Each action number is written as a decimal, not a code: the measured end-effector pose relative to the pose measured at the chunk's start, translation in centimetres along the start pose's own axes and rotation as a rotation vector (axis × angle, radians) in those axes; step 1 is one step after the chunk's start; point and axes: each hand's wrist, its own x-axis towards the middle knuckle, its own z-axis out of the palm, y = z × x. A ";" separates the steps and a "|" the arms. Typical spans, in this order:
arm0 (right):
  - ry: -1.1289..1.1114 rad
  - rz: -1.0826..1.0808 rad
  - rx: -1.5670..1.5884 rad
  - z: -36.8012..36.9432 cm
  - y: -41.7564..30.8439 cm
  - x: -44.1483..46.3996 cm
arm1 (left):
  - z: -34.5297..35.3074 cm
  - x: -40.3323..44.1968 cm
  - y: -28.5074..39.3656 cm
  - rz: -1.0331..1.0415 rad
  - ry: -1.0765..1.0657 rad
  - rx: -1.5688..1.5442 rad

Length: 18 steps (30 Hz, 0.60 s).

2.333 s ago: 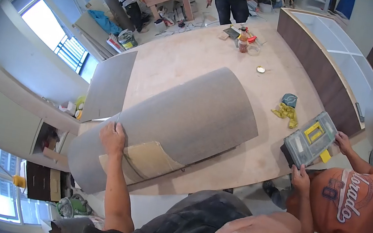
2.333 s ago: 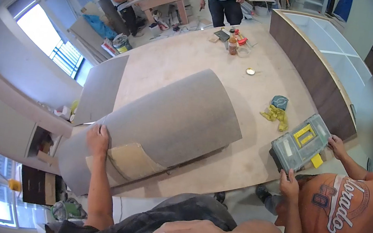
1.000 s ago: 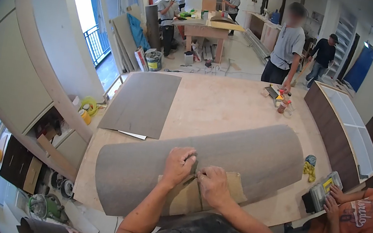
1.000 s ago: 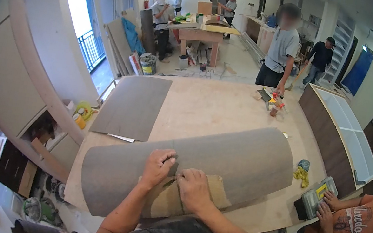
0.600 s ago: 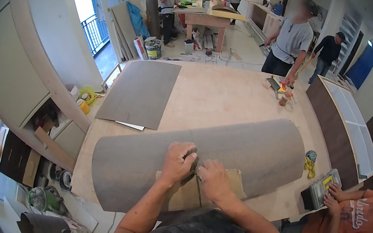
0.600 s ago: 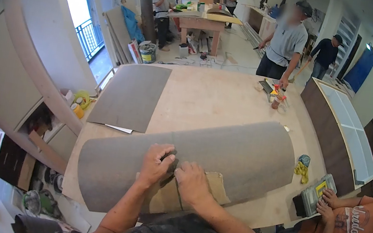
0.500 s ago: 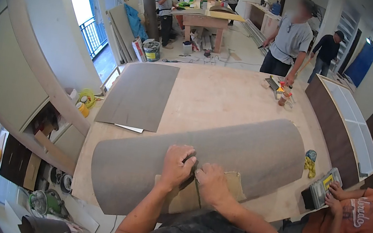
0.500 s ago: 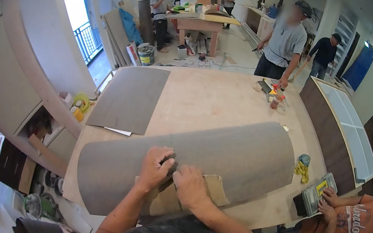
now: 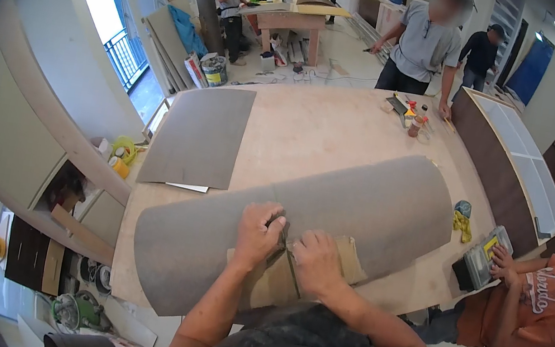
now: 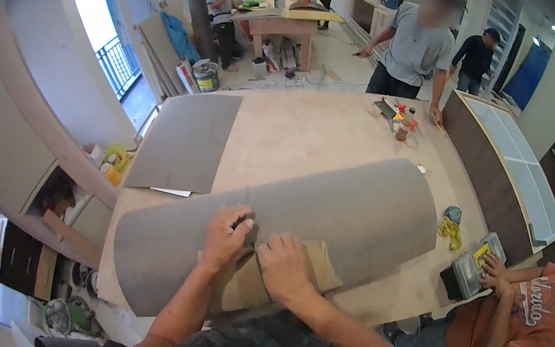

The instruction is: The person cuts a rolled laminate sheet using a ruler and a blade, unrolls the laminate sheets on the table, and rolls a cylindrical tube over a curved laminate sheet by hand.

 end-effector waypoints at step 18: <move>0.042 0.078 0.001 1.5 -0.3 -0.7 | -1.3 0.4 -1.4 -0.370 0.032 -0.535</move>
